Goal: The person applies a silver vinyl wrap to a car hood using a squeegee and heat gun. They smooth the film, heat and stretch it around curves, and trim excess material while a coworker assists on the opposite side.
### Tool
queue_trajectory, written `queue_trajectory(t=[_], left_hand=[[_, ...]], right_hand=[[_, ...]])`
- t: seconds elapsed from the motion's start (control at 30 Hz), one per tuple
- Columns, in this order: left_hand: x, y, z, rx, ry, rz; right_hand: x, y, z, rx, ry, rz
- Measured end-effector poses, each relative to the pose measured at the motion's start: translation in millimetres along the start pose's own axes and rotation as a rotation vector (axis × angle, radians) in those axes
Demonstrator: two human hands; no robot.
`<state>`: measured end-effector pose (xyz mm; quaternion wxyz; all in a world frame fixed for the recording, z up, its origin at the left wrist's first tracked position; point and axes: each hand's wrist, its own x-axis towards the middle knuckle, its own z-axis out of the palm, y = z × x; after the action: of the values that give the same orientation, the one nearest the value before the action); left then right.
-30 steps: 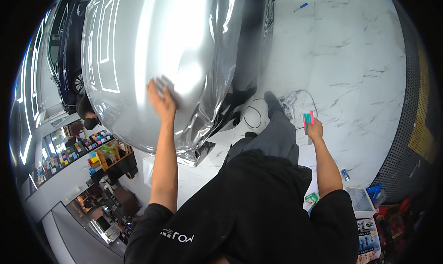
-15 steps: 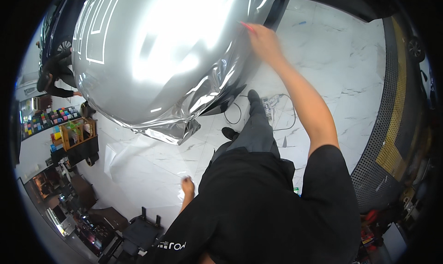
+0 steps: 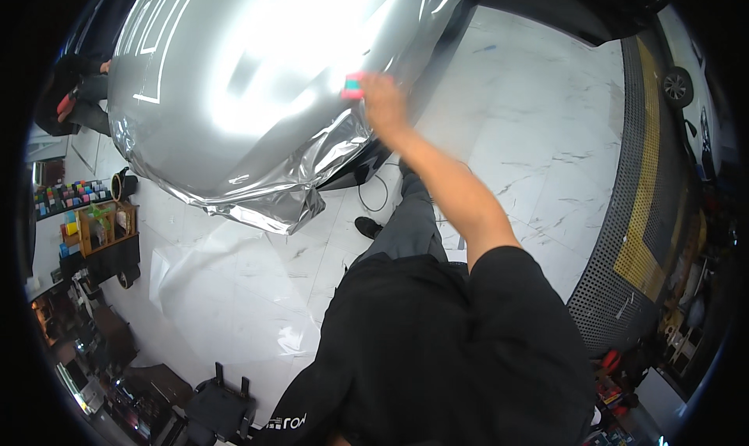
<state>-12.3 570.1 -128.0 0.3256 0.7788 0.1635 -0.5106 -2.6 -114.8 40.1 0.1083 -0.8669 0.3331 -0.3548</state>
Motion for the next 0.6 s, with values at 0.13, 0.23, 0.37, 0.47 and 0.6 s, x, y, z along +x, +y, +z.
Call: queue_trajectory(t=[0.13, 0.23, 0.37, 0.47, 0.6], left_hand=[[10, 18, -1, -0.073, -0.024, 0.017], [8, 39, -1, -0.11, -0.032, 0.036], [13, 67, 19, -0.066, -0.083, 0.129], [6, 63, 17, -0.026, -0.03, 0.16], [18, 56, 21, 0.072, 0.017, 0.222]], right_hand=[[-57, -40, -19, 0.333, -0.111, -0.156], [-11, -22, -38, 0.233, 0.062, 0.038], [73, 71, -56, 0.128, 0.079, 0.117], [108, 76, -63, 0.202, -0.149, 0.36], [107, 72, -56, 0.347, -0.14, 0.618]])
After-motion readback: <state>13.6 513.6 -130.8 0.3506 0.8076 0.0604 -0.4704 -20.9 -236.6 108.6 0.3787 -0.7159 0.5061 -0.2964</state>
